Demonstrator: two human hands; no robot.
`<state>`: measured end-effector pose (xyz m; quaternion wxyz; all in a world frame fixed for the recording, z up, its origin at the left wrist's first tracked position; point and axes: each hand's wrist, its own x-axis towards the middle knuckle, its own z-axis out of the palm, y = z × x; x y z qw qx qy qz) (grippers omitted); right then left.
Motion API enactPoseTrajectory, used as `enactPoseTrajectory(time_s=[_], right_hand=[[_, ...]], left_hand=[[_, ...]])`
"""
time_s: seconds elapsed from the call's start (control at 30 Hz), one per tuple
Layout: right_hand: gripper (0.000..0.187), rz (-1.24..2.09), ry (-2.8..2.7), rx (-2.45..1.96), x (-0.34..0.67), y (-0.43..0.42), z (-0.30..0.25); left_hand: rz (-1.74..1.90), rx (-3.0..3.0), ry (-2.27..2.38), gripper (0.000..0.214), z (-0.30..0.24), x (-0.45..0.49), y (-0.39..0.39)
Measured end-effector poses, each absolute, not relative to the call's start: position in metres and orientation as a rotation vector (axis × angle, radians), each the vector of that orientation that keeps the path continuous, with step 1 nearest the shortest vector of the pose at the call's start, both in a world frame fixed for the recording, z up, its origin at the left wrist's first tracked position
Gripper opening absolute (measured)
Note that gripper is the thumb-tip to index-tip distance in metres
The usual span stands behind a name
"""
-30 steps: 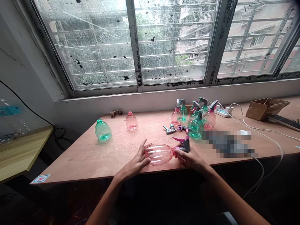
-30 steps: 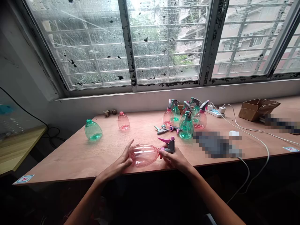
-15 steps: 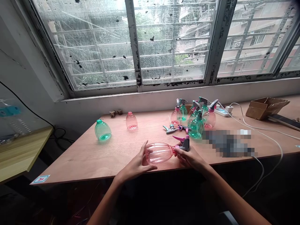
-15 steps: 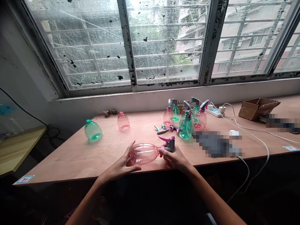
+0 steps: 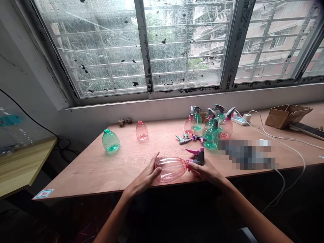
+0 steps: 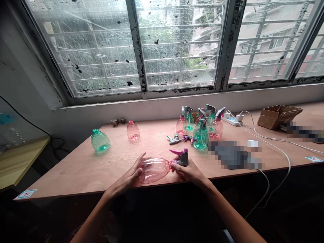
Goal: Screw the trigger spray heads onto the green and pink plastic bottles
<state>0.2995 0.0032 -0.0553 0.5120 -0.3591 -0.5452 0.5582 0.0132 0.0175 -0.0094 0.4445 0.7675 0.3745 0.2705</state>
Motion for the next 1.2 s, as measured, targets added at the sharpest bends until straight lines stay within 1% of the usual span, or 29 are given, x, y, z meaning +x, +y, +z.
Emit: enactPoseTrajectory(time_s=[0.23,0.27,0.4,0.53,0.63,0.77,0.83,1.0,1.2], right_hand=[[0.032,1.337,-1.331,-0.837,0.2997,0.0047,-0.0568],[0.032,1.328,-1.335,-0.844,0.2998,0.0051,-0.0568],[0.031,1.287,-1.338,-0.861,0.2999,0.0062,-0.0559],[0.031,1.303,-1.313,-0.849,0.2991,0.0054,-0.0540],[0.031,1.315,-1.314,-0.848,0.2985,0.0045,-0.0523],[0.031,1.312,-1.310,-0.859,0.2983,0.0050,-0.0525],[0.031,1.312,-1.293,-0.853,0.2984,0.0061,-0.0544],[0.030,1.306,-1.237,-0.820,0.2988,0.0078,-0.0601],[0.029,1.304,-1.258,-0.856,0.2984,0.0068,-0.0574]], left_hand=[[0.660,1.890,0.920,0.078,-0.0058,0.0145,0.0163],[0.656,1.889,0.906,0.081,-0.0055,0.0149,0.0157],[0.661,1.931,0.858,0.106,-0.0070,0.0166,0.0139],[0.684,1.940,0.796,0.115,-0.0107,0.0162,0.0150],[0.664,1.912,0.804,0.111,-0.0109,0.0143,0.0167],[0.642,1.872,0.857,0.092,-0.0077,0.0134,0.0166],[0.629,1.886,0.879,0.089,-0.0061,0.0142,0.0154],[0.644,1.941,0.878,0.105,-0.0078,0.0159,0.0134],[0.674,1.878,0.787,0.111,-0.0118,0.0157,0.0159]])
